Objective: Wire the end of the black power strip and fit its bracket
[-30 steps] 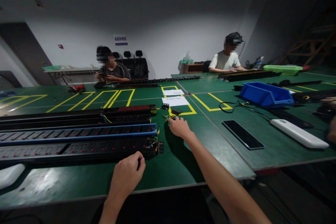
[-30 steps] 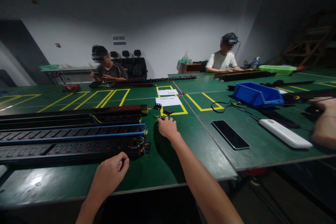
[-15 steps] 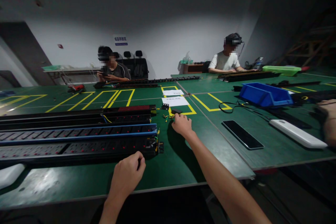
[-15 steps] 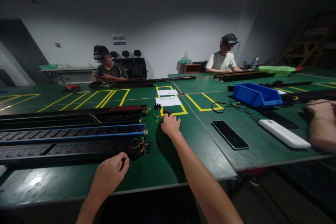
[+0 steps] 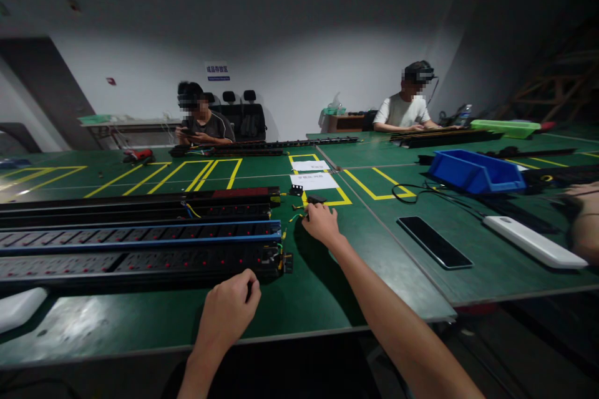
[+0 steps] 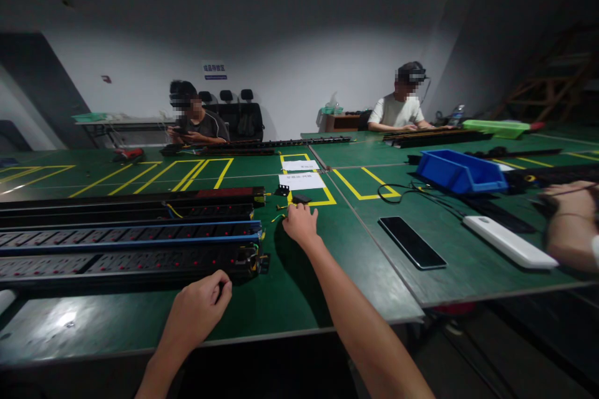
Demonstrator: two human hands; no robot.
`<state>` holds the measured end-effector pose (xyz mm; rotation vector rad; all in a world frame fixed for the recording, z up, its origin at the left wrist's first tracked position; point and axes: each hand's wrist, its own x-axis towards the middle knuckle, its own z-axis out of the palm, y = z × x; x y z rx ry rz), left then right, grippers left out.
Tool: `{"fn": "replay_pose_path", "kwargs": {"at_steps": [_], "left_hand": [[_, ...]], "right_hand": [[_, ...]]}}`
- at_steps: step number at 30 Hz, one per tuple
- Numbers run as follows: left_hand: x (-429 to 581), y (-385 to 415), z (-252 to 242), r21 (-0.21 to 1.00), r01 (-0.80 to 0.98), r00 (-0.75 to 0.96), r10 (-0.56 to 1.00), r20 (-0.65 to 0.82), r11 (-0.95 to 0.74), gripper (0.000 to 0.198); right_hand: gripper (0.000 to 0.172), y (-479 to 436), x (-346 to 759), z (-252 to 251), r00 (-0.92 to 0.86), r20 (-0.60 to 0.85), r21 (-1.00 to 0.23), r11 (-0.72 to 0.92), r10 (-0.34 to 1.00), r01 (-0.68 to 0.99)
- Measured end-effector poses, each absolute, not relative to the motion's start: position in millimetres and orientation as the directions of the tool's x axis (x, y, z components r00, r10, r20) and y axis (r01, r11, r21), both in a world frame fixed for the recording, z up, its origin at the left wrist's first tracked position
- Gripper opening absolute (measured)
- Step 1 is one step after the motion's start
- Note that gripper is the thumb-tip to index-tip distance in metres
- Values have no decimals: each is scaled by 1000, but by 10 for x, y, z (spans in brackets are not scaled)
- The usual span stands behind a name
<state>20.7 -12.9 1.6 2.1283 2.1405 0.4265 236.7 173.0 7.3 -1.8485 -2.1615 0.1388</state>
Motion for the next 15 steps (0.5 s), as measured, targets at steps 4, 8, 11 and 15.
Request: {"fn": "replay_pose_path", "kwargs": {"at_steps": [4,8,11,15], "left_hand": [[206,-128,11,251,968,-22,990,137,-13,20],[208,-128,9,240,971,-24,990,139,-10,19],[209,-128,7,240,971,-26,990,137,-7,20],[210,-129,7,232,973,-26,989,147,-9,20]], "right_hand": [[35,1717,2362,78,-169,130,-251,198,977,948],[28,1711,2360,86,-177,131,-243,205,975,948],[26,1708,2357,94,-199,147,-253,232,969,939],[27,1701,2350,102,-244,166,-238,279,955,930]]}}
